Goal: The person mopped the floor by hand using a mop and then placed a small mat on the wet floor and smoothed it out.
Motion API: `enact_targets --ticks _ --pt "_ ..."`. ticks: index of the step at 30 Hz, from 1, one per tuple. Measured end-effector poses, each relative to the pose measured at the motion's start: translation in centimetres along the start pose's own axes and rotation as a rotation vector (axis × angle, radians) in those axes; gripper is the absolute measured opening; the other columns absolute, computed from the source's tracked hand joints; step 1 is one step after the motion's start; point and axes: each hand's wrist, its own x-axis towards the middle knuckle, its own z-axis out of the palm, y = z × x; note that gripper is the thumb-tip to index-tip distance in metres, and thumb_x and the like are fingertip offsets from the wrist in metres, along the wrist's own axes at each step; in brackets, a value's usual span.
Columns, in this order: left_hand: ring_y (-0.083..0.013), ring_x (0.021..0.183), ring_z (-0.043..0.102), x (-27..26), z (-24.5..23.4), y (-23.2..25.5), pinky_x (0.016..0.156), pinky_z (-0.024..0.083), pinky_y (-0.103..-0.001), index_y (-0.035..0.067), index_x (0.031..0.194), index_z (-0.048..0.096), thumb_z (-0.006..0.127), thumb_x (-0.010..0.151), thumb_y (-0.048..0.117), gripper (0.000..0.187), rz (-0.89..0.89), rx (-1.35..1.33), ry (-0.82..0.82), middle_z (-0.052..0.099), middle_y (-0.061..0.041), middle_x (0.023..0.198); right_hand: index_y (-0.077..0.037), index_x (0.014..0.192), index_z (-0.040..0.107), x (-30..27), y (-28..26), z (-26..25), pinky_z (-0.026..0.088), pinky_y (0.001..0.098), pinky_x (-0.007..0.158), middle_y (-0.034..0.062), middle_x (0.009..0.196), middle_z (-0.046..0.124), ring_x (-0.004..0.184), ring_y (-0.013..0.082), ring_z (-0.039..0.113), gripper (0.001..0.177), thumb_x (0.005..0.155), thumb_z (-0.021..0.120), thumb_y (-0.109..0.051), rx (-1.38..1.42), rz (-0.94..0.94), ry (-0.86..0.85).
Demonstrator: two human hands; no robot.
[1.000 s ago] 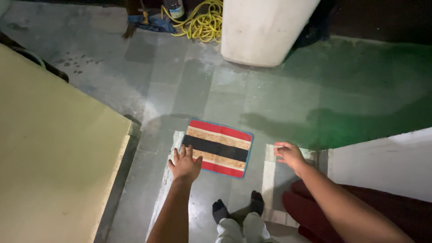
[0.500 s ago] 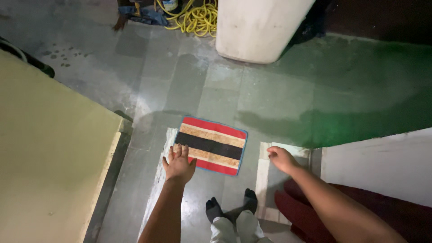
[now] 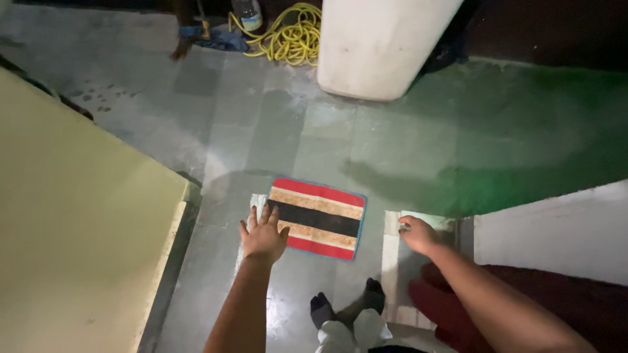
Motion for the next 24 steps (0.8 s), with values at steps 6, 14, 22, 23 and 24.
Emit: enact_targets --ticks 6,14,22,23,24 --pt "-0.0279 0.159 0.008 -1.0 -1.2 -1.9 0.125 0.010 -0.059 0.026 0.159 0.031 0.053 0.097 0.050 0.070 0.067 -0.003 -0.027 0.019 0.000 0.171 -0.014 0.142 0.058 -0.7 -2.0 1.4 0.050 0.0417 0.102 0.0163 0.133 0.067 0.121 0.0345 0.065 0.058 0.088 0.071 -0.030 -0.024 0.085 0.127" --pt "-0.0283 0.158 0.009 -1.1 -1.5 -4.8 0.125 0.009 -0.060 0.026 0.160 0.030 0.053 0.097 0.052 0.072 0.099 0.036 -0.013 0.019 -0.001 0.170 -0.012 0.143 0.057 -2.1 -5.6 2.2 0.048 0.0468 0.104 0.0204 0.134 0.065 0.125 0.0393 0.060 0.059 0.088 0.069 -0.030 -0.153 0.002 0.185" --pt "-0.0281 0.157 0.006 -1.1 -2.6 -7.1 0.123 0.010 -0.059 0.026 0.159 0.030 0.048 0.098 0.056 0.070 0.092 0.092 0.034 0.016 -0.002 0.170 -0.009 0.142 0.056 -3.1 -5.9 2.9 0.048 0.0451 0.107 0.0234 0.135 0.064 0.127 0.0397 0.059 0.061 0.087 0.071 -0.030 -0.165 -0.055 0.200" --pt "-0.0278 0.158 0.006 -1.1 -2.5 -7.1 0.124 0.010 -0.059 0.025 0.160 0.030 0.048 0.098 0.056 0.071 0.090 0.078 0.032 0.017 -0.002 0.170 -0.009 0.142 0.056 -3.2 -6.0 2.8 0.048 0.0451 0.107 0.0233 0.135 0.064 0.127 0.0397 0.059 0.061 0.087 0.071 -0.030 -0.164 -0.055 0.202" --pt "-0.0275 0.159 0.007 -1.0 -2.5 -7.2 0.125 0.010 -0.059 0.025 0.161 0.030 0.048 0.099 0.055 0.072 0.085 0.065 0.030 0.018 -0.002 0.170 -0.010 0.142 0.056 -3.2 -6.2 2.8 0.047 0.0451 0.106 0.0227 0.135 0.063 0.126 0.0395 0.059 0.061 0.087 0.071 -0.030 -0.162 -0.024 0.203"
